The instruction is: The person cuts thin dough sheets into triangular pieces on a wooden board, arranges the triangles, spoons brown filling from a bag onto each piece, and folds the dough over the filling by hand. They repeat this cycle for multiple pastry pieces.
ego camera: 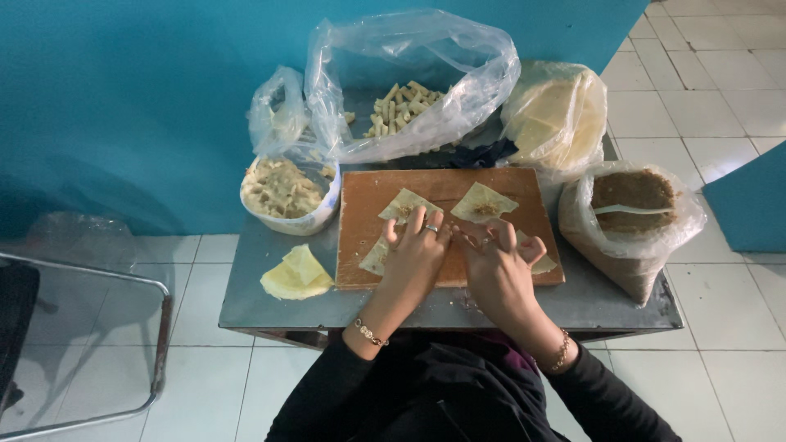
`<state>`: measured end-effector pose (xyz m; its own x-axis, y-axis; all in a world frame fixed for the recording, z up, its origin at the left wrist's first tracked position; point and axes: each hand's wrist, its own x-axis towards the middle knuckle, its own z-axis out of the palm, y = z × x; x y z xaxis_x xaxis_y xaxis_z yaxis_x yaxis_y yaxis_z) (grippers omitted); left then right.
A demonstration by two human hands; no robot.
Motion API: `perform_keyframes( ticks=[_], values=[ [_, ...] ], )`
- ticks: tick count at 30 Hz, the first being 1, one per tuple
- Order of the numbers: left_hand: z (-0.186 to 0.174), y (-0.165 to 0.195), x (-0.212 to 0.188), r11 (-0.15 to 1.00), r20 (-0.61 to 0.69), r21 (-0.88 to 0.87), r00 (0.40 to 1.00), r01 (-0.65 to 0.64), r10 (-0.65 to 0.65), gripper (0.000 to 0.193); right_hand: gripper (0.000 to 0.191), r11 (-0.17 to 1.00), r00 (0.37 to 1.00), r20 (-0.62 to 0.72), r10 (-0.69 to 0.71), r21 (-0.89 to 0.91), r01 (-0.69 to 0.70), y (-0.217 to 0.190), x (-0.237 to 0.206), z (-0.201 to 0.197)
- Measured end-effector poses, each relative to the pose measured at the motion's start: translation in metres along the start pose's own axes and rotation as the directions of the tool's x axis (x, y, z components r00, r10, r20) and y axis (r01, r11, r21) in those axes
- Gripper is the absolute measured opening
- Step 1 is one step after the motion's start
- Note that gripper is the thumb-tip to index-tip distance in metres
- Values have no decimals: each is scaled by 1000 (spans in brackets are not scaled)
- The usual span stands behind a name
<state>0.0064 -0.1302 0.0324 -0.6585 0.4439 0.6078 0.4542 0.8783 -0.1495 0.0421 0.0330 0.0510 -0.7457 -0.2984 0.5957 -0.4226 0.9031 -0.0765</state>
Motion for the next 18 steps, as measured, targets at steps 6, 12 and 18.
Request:
perform_keyframes(
  ticks=[6,12,18],
  values=[
    [-2,-4,0,999,14,-1,999,38,-38,35,40,999,993,114,0,-49,6,4,5,9],
    [-29,-23,-15,961,-103,-123,959,249,-262,28,53,981,990,136,-22,-189,48,9,16,16],
    [-60,-42,-44,887,-144,-151,878,436,-456,18,49,954,982,187,-33,-287,87,11,27,14]
  ],
)
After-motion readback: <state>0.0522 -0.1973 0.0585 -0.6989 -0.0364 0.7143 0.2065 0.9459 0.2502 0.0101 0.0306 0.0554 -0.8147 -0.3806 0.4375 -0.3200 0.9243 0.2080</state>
